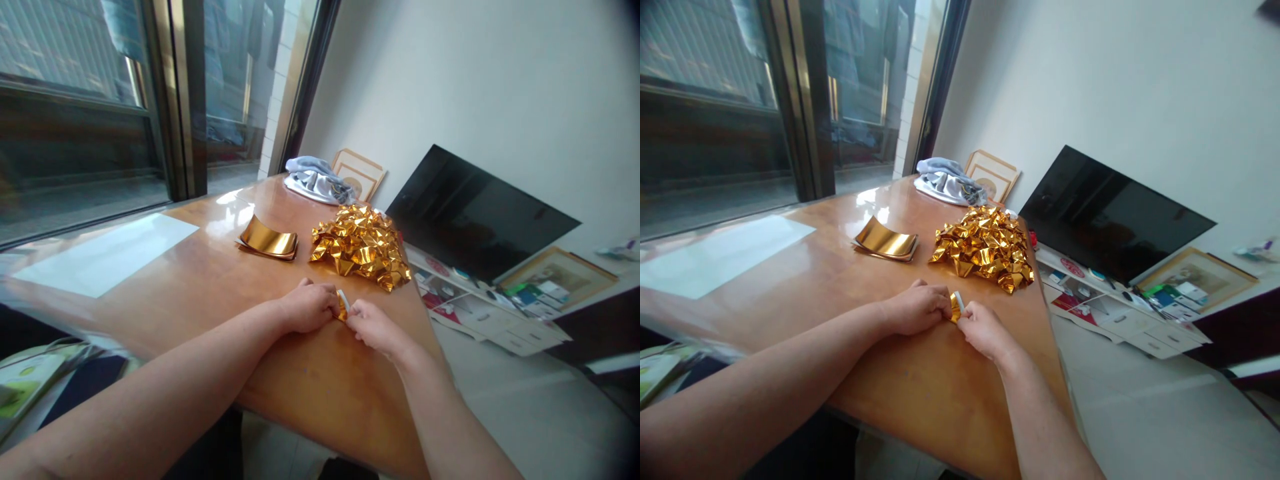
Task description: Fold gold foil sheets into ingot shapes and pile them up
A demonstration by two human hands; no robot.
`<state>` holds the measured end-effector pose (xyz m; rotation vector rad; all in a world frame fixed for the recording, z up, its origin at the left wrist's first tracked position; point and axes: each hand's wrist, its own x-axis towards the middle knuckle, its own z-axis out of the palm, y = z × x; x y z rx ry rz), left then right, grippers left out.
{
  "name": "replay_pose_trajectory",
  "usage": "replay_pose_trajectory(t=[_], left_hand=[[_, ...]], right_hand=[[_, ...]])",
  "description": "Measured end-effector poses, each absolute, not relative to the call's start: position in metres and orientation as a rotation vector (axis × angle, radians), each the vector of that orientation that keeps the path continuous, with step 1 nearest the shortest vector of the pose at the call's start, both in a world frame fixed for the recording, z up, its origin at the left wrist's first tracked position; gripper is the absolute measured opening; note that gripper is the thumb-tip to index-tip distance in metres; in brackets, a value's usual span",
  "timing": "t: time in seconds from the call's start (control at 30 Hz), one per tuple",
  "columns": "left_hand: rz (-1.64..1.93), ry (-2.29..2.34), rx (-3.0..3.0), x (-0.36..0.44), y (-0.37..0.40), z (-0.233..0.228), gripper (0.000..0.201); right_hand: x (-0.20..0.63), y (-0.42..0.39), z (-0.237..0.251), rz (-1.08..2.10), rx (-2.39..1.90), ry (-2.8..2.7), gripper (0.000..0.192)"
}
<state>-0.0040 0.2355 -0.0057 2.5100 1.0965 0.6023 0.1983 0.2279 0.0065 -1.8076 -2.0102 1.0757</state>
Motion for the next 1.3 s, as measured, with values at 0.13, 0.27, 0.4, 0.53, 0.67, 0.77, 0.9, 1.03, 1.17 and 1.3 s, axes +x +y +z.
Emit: replay_pose_trajectory(t=[0.13,0.27,0.4,0.53,0.67,0.77,0.9,1.03,1.17,1.3], left_hand=[[0.588,1.096,2.499,-0.004,0.237,-0.007,0.024],[0.591,1.090,2.497,-0.005,0.238,-0.007,0.023],[0.605,1.090,2.496,-0.006,0.237,-0.005,0.022],[0.601,1.089,2.492,-0.006,0.236,-0.002,0.022],[0.597,1.111,2.485,-0.006,0.234,0.002,0.023],[0.587,1.129,2.477,-0.007,0.234,0.004,0.022],[0.611,1.119,2.421,-0.008,0.240,0.001,0.022],[0.632,1.113,2.305,-0.008,0.248,-0.006,0.028],[0.650,1.126,2.237,-0.008,0.251,-0.008,0.031],[0.674,1.125,2.211,-0.008,0.251,-0.009,0.031]], right_hand=[[0.196,0.229,0.009,1.121,-1.875,-1.982,0.015],[0.194,0.228,0.015,1.110,-1.877,-2.022,0.023],[0.192,0.230,0.017,1.118,-1.848,-2.089,0.022],[0.189,0.234,0.017,1.101,-1.863,-2.156,0.026],[0.182,0.234,0.022,1.072,-1.900,-2.168,0.020],[0.177,0.233,0.027,1.053,-1.954,-2.175,0.017],[0.169,0.233,0.033,1.043,-1.978,-2.182,0.014],[0.165,0.234,0.036,1.039,-1.977,-2.203,0.009],[0.165,0.238,0.034,1.038,-1.985,-2.234,0.005],[0.167,0.244,0.029,1.004,-2.028,-2.242,0.012]])
